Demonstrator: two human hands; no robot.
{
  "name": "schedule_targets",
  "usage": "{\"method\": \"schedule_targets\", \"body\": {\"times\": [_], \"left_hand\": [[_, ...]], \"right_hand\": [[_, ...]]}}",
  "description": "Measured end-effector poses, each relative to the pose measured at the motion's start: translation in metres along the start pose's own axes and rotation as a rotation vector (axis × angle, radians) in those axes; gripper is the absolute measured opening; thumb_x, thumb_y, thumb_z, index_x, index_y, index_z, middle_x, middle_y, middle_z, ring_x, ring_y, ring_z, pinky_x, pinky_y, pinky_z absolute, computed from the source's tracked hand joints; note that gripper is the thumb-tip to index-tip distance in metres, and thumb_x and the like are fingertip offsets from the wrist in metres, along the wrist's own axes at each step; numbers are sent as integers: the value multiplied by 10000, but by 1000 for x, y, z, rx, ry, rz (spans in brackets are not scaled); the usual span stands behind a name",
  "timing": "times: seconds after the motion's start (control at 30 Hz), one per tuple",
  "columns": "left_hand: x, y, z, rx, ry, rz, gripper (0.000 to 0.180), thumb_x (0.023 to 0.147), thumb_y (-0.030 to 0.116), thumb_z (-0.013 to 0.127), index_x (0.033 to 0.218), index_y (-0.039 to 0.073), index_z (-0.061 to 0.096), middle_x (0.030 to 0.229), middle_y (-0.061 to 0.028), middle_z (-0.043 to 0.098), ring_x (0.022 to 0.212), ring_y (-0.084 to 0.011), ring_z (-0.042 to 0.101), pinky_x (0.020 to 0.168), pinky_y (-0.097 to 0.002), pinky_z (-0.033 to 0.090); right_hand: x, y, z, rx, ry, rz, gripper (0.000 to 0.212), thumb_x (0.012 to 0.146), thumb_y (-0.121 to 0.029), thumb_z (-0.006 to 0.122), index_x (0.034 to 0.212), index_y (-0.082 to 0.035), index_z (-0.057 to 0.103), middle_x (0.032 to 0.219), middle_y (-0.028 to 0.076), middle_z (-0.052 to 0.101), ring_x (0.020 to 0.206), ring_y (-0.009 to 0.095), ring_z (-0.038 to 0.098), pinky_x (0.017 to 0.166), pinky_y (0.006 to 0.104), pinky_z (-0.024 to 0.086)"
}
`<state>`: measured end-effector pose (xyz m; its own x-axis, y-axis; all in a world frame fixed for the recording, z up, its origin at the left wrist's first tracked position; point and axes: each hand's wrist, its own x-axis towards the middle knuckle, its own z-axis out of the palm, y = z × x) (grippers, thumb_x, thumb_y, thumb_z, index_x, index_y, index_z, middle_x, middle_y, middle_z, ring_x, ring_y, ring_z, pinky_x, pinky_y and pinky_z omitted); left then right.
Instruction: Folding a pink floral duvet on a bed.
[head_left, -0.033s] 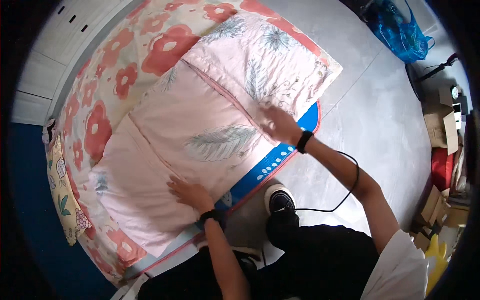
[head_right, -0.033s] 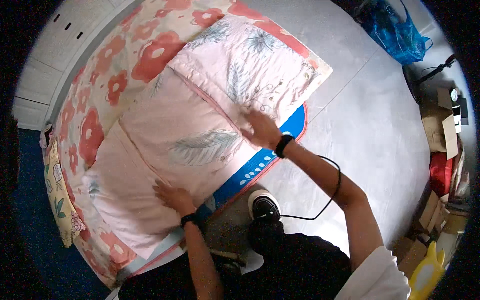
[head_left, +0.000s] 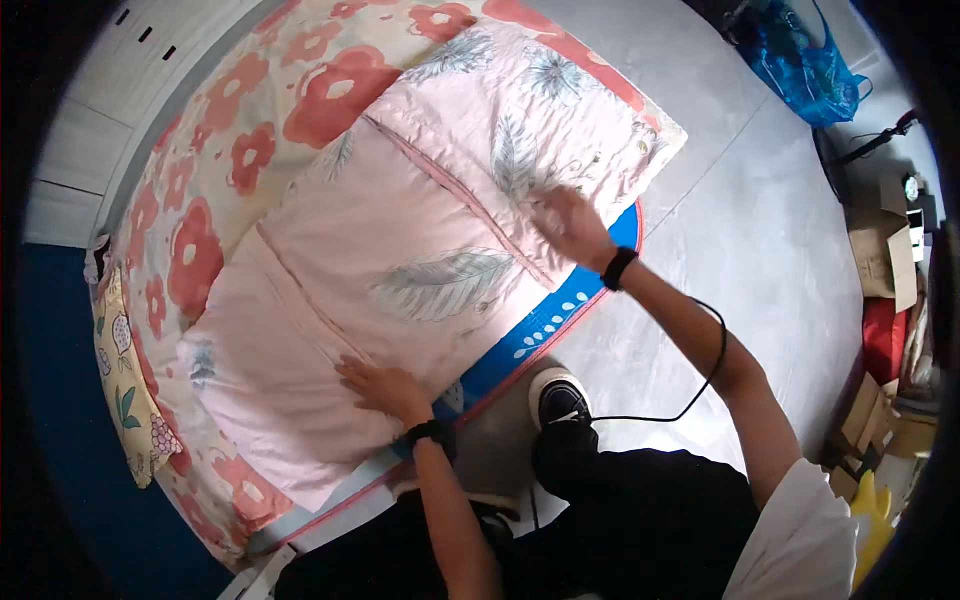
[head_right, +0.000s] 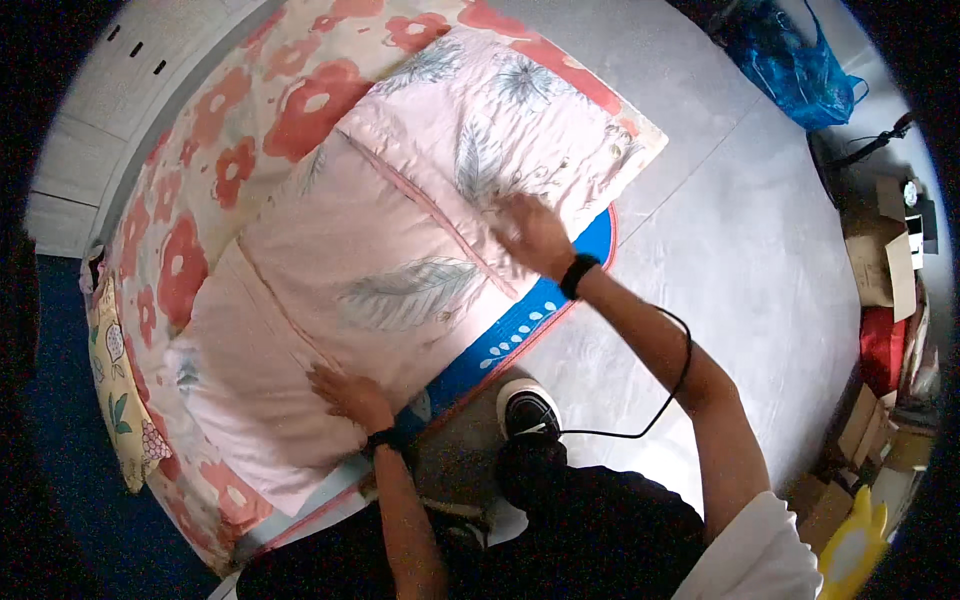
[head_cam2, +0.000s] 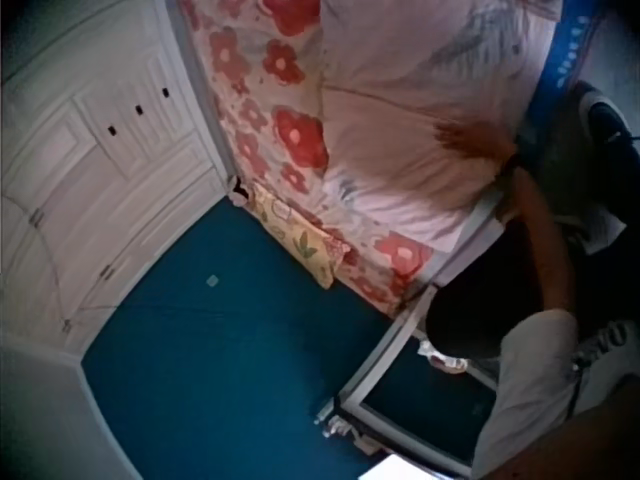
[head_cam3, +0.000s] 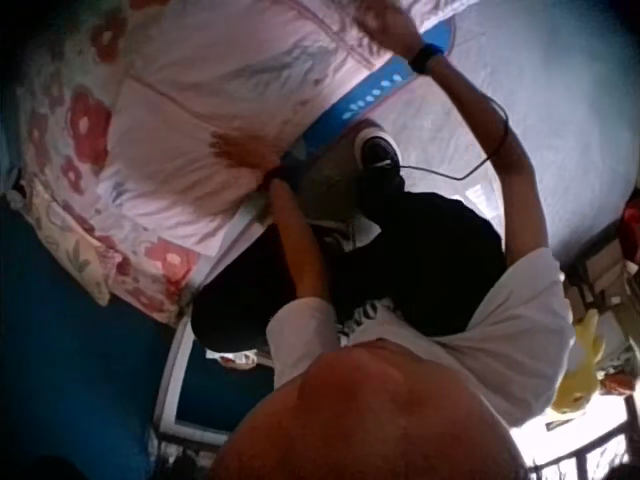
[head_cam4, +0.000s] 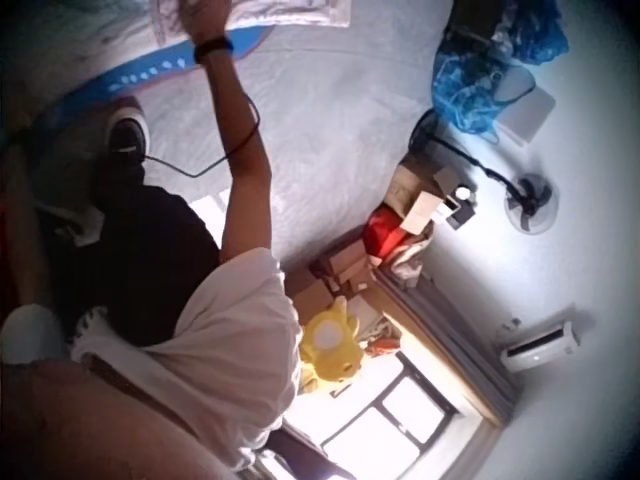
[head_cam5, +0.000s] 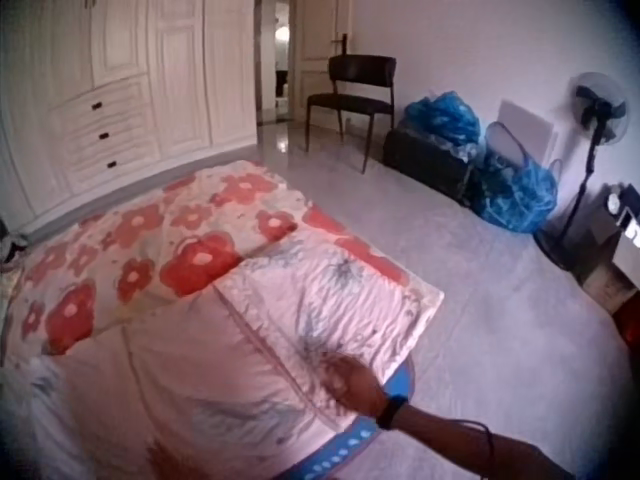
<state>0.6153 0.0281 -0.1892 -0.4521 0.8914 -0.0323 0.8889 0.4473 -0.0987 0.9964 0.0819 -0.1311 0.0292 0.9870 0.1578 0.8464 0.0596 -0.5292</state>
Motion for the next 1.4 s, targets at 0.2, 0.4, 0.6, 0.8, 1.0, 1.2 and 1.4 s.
{"method": "schedule_targets", "body": {"times": [0.2, 0.4, 0.6, 0.8, 1.0, 1.2, 1.4], "left_hand": [[-27, 32, -14, -29, -112, 111, 888, 833, 92, 647, 1547, 9, 124, 1613, -209, 129, 1457, -431, 218, 1079, -639, 328], [8, 2, -18, 31, -252, 72, 858, 848, 146, 633, 1515, -71, 138, 1603, -230, 136, 1437, -481, 229, 1046, -608, 396], [20, 11, -3, -51, -282, 124, 813, 865, 202, 604, 1485, -112, 183, 1574, -250, 185, 1407, -494, 271, 1002, -601, 452], [36, 9, -16, -56, -315, 110, 757, 884, 225, 583, 1474, -101, 237, 1562, -256, 203, 1395, -496, 284, 995, -609, 456], [27, 25, -77, -249, -340, 236, 662, 925, 260, 550, 1449, -75, 325, 1497, -276, 350, 1376, -439, 359, 1070, -589, 365], [19, 12, -135, -1698, -520, 321, 625, 992, 234, 523, 1504, -20, 271, 1486, -264, 388, 1364, -334, 419, 1113, -378, 344], [12, -84, -187, -2288, -611, 81, 640, 1046, 378, 429, 1549, 56, 198, 1559, -96, 313, 1398, -250, 348, 1114, -348, 313]], "right_hand": [[84, 230, -78, -482, -39, 661, 800, 896, -631, 505, 1476, -95, 378, 1512, 186, 365, 1397, 374, 344, 1145, 493, 297], [114, 273, -60, -213, -52, 739, 927, 798, -692, 609, 1430, -38, 436, 1435, 216, 476, 1321, 371, 455, 1098, 463, 372], [133, 312, -101, -135, -260, 570, 693, 754, -330, 827, 1245, 76, 554, 1154, 153, 661, 1025, 232, 648, 894, 324, 511], [167, 179, -140, 372, -198, 684, 525, 820, -373, 738, 1132, 36, 638, 929, 68, 697, 759, 160, 663, 684, 265, 529], [156, 9, -178, 276, -121, 330, 571, 843, -410, 693, 1194, 33, 618, 1053, 108, 669, 894, 190, 647, 810, 294, 513], [116, -213, -143, 200, -404, -92, 641, 899, -440, 630, 1314, 43, 550, 1193, 153, 619, 1119, 257, 589, 974, 314, 463], [86, -399, -53, 98, -662, -358, 575, 871, -319, 665, 1291, 55, 544, 1242, 187, 581, 1113, 235, 575, 963, 309, 444]]}}
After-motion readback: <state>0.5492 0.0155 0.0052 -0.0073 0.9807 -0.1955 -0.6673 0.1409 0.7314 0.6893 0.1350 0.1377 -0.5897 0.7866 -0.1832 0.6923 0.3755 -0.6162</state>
